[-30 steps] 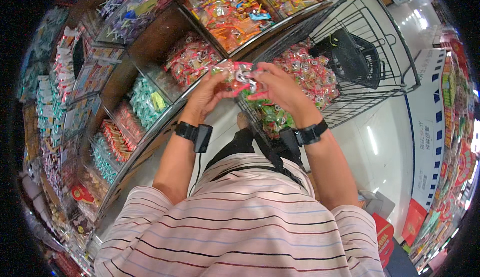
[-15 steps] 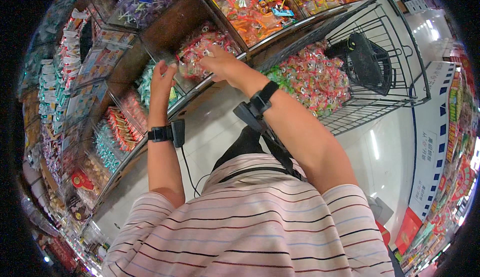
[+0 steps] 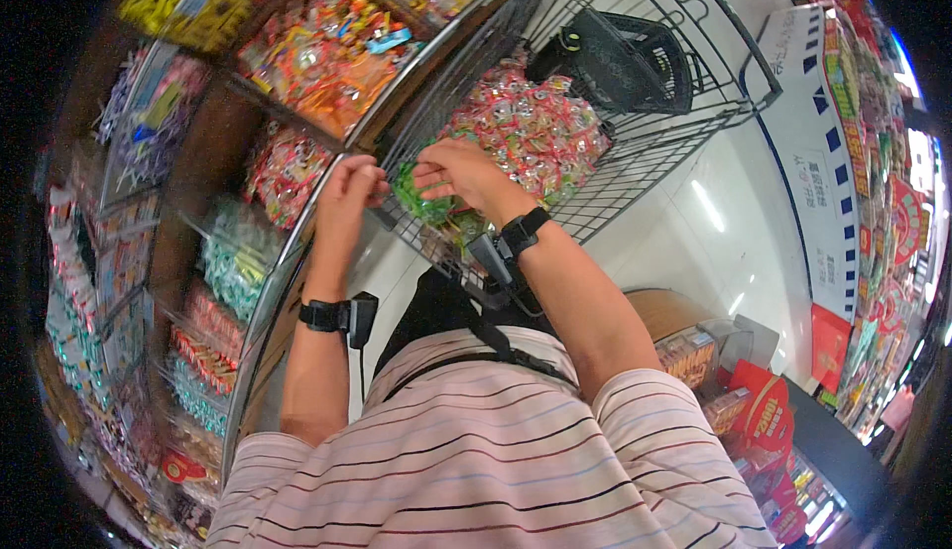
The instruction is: The person takes bags of candy from a pile in a shopping cart and places them into various bins on a display shelf by hand.
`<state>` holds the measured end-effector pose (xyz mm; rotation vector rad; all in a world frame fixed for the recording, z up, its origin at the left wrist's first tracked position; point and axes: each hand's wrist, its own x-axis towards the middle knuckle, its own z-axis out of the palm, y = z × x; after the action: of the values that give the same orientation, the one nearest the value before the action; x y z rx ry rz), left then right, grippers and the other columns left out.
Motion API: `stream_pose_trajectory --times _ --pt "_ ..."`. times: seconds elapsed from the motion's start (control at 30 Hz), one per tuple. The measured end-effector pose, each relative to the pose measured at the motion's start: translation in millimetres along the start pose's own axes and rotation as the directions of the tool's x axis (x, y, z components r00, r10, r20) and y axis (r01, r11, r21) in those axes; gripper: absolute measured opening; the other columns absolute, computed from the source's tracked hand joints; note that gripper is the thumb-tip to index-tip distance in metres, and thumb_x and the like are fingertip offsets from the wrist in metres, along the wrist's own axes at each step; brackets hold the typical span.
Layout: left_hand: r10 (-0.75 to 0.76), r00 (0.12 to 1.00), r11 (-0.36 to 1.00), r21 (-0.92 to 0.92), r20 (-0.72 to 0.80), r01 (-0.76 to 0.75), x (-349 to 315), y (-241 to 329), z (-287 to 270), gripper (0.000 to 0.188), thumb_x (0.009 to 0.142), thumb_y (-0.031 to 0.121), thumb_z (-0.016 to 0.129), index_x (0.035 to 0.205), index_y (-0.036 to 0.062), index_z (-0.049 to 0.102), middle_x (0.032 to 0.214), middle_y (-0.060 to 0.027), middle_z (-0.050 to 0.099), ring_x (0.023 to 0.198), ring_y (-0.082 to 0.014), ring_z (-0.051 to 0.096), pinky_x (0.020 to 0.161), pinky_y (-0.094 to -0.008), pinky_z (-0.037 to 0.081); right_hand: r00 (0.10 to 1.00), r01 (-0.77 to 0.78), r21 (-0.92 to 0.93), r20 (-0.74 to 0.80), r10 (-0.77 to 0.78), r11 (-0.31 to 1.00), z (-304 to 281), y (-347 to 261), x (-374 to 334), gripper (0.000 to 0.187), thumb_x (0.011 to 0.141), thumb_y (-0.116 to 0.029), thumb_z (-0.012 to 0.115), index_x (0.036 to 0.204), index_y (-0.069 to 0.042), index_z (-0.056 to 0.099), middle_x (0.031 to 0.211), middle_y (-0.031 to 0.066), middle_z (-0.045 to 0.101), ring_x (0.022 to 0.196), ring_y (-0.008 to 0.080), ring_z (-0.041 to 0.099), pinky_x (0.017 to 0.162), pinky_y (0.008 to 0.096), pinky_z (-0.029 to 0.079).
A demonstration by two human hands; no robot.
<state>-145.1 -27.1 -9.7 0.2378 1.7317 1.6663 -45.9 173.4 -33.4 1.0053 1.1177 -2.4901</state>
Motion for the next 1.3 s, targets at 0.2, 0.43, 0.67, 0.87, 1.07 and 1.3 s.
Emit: stream_pose_trajectory --times 0.2,0.43,0.67,0.87,1.07,1.3 --pt "-0.368 0.890 0.924 0.218 0.268 0.316 27.1 -47.3 101.4 0.039 0.100 0.031 0.059 0.128 0.0046 0.052 0.104 -0.0050 0.064 0.090 -0.0149 0.066 0.069 -0.0288 0.053 0.957 0.074 0.176 -0.289 -0.020 0.982 -134.5 -1.7 16.5 0.018 0.095 -0.018 0.064 0.105 -0.005 0.058 0.094 0.0087 0.063 0.084 0.0197 0.066 0.075 0.0393 0.062" --pt "-0.491 0.830 0.869 0.220 0.266 0.443 56.9 -80.1 160.4 0.050 0.099 0.031 0.060 0.138 0.0028 0.045 0.107 -0.0063 0.064 0.092 -0.0160 0.066 0.072 -0.0289 0.053 0.873 0.030 -0.144 -0.479 -0.096 0.989 -256.8 -17.8 70.4 0.037 0.087 -0.022 0.072 0.116 -0.005 0.056 0.083 0.0034 0.059 0.071 0.0139 0.061 0.062 0.0334 0.057" --pt "-0.531 0.831 0.848 0.092 0.166 0.523 81.5 -90.4 181.5 0.049 0.099 0.030 0.059 0.138 0.0033 0.046 0.114 -0.0093 0.064 0.095 -0.0175 0.065 0.077 -0.0313 0.053 0.870 0.005 -0.530 -0.415 -0.265 0.848 -317.3 -23.6 140.8 0.075 0.078 -0.032 0.079 0.137 0.000 0.046 0.121 0.0185 0.062 0.106 0.0262 0.064 0.081 0.0395 0.055" --pt "-0.537 0.843 0.843 0.060 0.034 0.534 105.9 -93.1 159.3 0.047 0.099 0.031 0.058 0.137 0.0050 0.048 0.115 -0.0098 0.063 0.096 -0.0178 0.065 0.077 -0.0321 0.054 0.830 -0.040 -0.785 -0.370 -0.416 0.618 -287.4 -25.3 178.3 0.088 0.072 -0.036 0.083 0.143 -0.004 0.044 0.135 0.0238 0.055 0.131 0.0379 0.048 0.109 0.0434 0.041" --pt "-0.537 0.843 0.842 -0.030 0.037 0.538 108.1 -120.1 165.4 0.041 0.099 0.031 0.059 0.132 0.0071 0.051 0.113 -0.0086 0.064 0.094 -0.0183 0.066 0.077 -0.0329 0.055 0.847 -0.108 -0.932 -0.269 -0.459 0.347 -289.4 -13.1 205.2 0.089 0.070 -0.040 0.084 0.144 -0.010 0.044 0.140 0.0262 0.047 0.127 0.0428 0.049 0.108 0.0491 0.040" --pt "-0.584 0.809 0.806 -0.078 0.061 0.587 97.2 -129.4 187.9 0.038 0.100 0.030 0.058 0.129 0.0063 0.053 0.108 -0.0084 0.066 0.093 -0.0183 0.066 0.077 -0.0327 0.054 0.888 -0.181 -0.959 -0.254 -0.382 0.217 -280.3 -0.8 211.9 0.088 0.069 -0.045 0.084 0.142 -0.016 0.046 0.130 0.0237 0.050 0.120 0.0461 0.052 0.099 0.0553 0.046"
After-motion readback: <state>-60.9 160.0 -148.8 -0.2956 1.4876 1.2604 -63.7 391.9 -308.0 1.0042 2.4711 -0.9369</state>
